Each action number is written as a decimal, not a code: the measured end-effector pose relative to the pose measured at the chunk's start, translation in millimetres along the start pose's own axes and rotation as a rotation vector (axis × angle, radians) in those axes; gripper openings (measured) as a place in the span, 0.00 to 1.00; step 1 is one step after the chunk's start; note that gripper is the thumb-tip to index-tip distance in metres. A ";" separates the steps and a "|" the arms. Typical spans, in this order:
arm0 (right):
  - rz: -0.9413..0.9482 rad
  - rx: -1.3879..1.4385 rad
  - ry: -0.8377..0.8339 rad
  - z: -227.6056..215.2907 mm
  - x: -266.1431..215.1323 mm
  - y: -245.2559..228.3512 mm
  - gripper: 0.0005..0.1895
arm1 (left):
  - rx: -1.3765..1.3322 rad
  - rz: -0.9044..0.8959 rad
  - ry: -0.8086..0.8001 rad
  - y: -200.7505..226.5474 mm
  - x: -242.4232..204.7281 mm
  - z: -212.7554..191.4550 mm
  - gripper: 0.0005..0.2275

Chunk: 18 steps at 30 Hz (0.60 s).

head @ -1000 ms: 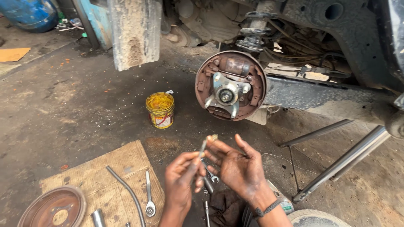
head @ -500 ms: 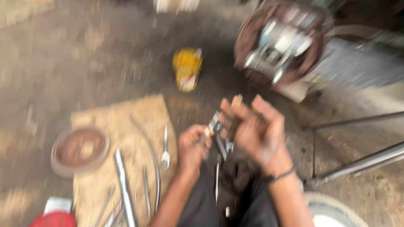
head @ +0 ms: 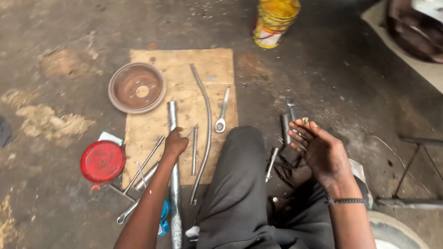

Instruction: Applying grease and servicing the rear wheel hub assembly of a vehicle.

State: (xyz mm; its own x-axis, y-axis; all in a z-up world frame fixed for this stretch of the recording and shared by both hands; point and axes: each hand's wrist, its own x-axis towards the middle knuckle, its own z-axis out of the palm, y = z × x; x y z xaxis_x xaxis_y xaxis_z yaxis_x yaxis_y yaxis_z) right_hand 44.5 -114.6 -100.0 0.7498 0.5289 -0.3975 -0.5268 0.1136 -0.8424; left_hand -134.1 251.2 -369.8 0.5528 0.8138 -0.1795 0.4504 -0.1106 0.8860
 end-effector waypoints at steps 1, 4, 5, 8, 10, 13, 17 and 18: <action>0.013 0.030 -0.037 5.2 2.2 2.5 0.19 | 0.275 0.191 0.161 2.0 -7.0 -12.0 0.18; 0.032 0.070 -0.071 20.6 6.3 10.6 0.20 | 0.462 0.379 0.408 -9.8 -30.2 -44.5 0.26; 0.036 0.089 -0.034 28.9 12.2 17.1 0.21 | 0.368 0.398 0.467 -18.5 -35.5 -60.5 0.24; 0.080 0.363 -0.229 17.3 27.4 39.2 0.24 | 0.035 0.295 0.503 -89.5 -55.0 -101.4 0.09; 0.066 0.230 -0.161 34.1 20.7 34.0 0.25 | -0.236 0.094 0.472 -55.8 -95.1 -144.6 0.08; 0.012 0.019 -0.125 32.9 25.6 41.4 0.25 | -0.478 -0.073 0.481 -47.7 -128.4 -202.1 0.07; -0.091 0.045 -0.063 0.5 47.3 61.6 0.21 | -0.452 -0.200 0.623 -49.0 -133.9 -242.6 0.06; -0.093 0.036 -0.057 4.4 44.5 58.5 0.21 | -0.460 -0.206 0.617 -48.1 -132.5 -240.3 0.06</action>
State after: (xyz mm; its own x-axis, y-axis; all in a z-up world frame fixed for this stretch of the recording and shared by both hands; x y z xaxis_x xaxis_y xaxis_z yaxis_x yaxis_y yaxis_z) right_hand 45.3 -80.7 -165.3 0.7729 0.5612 -0.2960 -0.4706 0.1943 -0.8607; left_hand -397.5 285.9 -285.8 -0.0584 0.9762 -0.2091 0.0927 0.2138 0.9725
